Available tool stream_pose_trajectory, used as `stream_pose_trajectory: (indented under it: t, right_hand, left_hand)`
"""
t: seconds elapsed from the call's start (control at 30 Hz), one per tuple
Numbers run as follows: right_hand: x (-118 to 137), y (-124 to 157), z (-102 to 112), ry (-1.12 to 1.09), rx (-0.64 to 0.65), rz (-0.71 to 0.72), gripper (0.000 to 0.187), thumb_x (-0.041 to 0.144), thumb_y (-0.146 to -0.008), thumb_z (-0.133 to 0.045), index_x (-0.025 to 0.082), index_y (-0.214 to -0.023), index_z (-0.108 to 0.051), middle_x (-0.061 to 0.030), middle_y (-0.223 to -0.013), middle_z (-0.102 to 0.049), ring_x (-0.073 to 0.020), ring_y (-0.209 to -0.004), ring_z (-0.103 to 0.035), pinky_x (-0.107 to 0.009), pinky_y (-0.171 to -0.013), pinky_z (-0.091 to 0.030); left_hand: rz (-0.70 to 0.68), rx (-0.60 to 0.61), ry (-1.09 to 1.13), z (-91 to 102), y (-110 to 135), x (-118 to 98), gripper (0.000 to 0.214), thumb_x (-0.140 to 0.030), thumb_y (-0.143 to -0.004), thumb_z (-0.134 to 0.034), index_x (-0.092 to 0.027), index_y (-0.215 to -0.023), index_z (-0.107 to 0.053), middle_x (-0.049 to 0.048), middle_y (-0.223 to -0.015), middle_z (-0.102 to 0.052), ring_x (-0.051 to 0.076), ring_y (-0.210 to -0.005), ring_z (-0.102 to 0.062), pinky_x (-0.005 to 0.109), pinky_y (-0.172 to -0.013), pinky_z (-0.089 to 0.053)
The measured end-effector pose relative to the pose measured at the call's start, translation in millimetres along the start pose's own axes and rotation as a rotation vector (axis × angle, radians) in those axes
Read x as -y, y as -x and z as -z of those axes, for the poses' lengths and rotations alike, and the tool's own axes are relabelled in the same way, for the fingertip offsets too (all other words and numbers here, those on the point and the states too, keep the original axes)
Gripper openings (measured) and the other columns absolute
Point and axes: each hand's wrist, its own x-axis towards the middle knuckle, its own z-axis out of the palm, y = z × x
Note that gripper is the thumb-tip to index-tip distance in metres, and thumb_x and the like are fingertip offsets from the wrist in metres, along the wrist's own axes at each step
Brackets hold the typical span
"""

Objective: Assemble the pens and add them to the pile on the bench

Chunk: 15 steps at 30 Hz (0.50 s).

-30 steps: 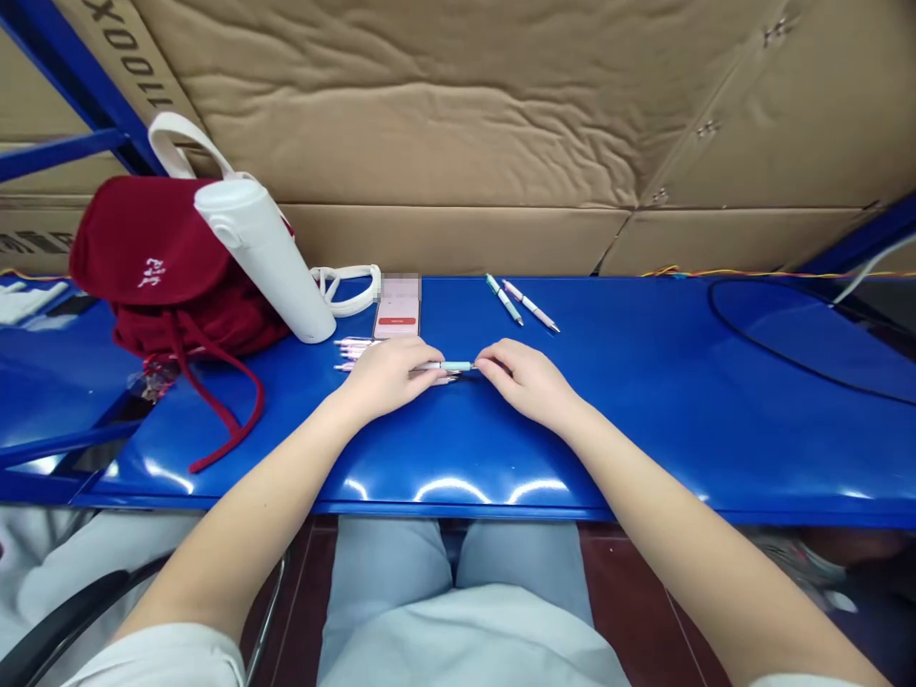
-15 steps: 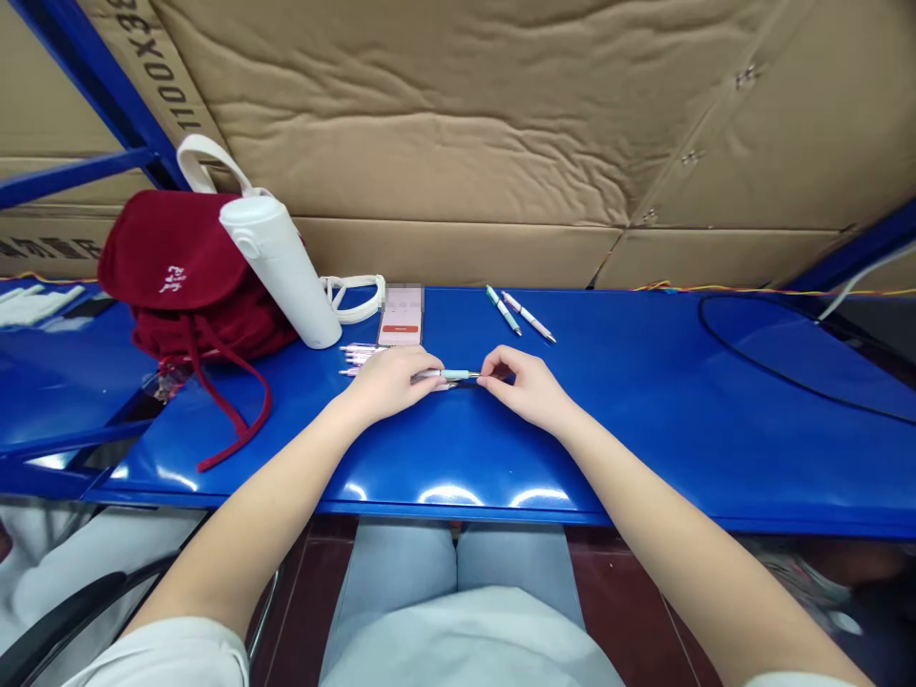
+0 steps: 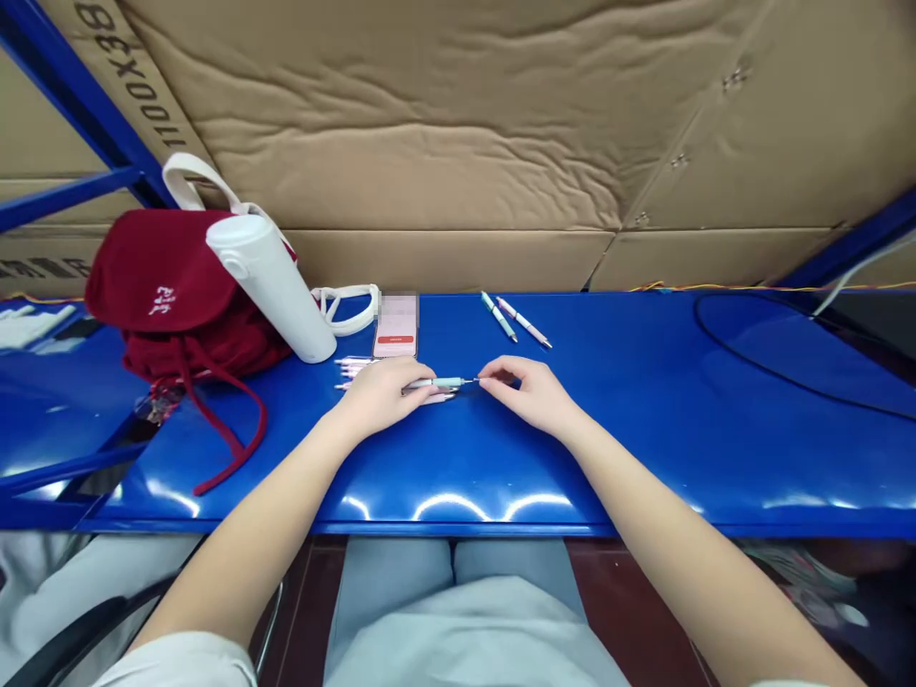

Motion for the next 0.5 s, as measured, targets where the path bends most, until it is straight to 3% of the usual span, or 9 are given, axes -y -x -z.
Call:
stream_pose_trajectory:
  t: [0.13,0.23,0.37,0.5]
  right_hand:
    - [-1,-3,6,-0.063,-0.043,-0.058,0.018,0.033,-0.08,-0.054,0.019,-0.08,-0.065,-0.0032,-0.081,-0.068,-0.0163,-0.073,-0.061,-0.031,-0.07,-0.049]
    - [-2,-4,-1,-0.127,-0.091,-0.104,0.016,0.032,-0.076,-0.059,0.018,-0.082,-0.064,-0.0036,-0.082,-0.068,-0.0162,-0.073,-0.061,-0.031,-0.07,-0.05]
    - [3,0,-22,-0.112,-0.018,-0.043,0.011,0.026,-0.076,-0.058,0.019,-0.082,-0.065,-0.0017,-0.077,-0.067,-0.015,-0.07,-0.06,-0.03,-0.069,-0.049]
    - [11,6,-32,-0.102,0.05,0.011,0.015,0.015,-0.077,-0.054,0.019,-0.084,-0.066,-0.0022,-0.084,-0.07,-0.0156,-0.078,-0.063,-0.029,-0.074,-0.048]
  left_hand:
    - [0.053,0.019,0.03,5.5,-1,1,0.028,-0.037,-0.089,-0.044,-0.021,-0.101,-0.065,0.005,-0.1,-0.068,0.021,-0.091,-0.063,0.032,-0.078,-0.049]
    - [0.107,-0.004,0.08,8.4,-2,-3,0.027,-0.037,-0.089,-0.044,-0.021,-0.101,-0.061,0.0045,-0.098,-0.067,0.02,-0.085,-0.062,0.03,-0.071,-0.048]
    - [0.091,0.013,0.112,1.9,-1,-13,0.025,-0.039,-0.084,-0.054,-0.021,-0.099,-0.062,0.0031,-0.092,-0.067,0.019,-0.079,-0.061,0.028,-0.066,-0.046]
    - [0.012,0.027,0.12,-9.6,0,-20,0.018,-0.021,-0.083,-0.051,-0.021,-0.092,-0.067,0.0015,-0.089,-0.068,0.017,-0.081,-0.061,0.027,-0.071,-0.046]
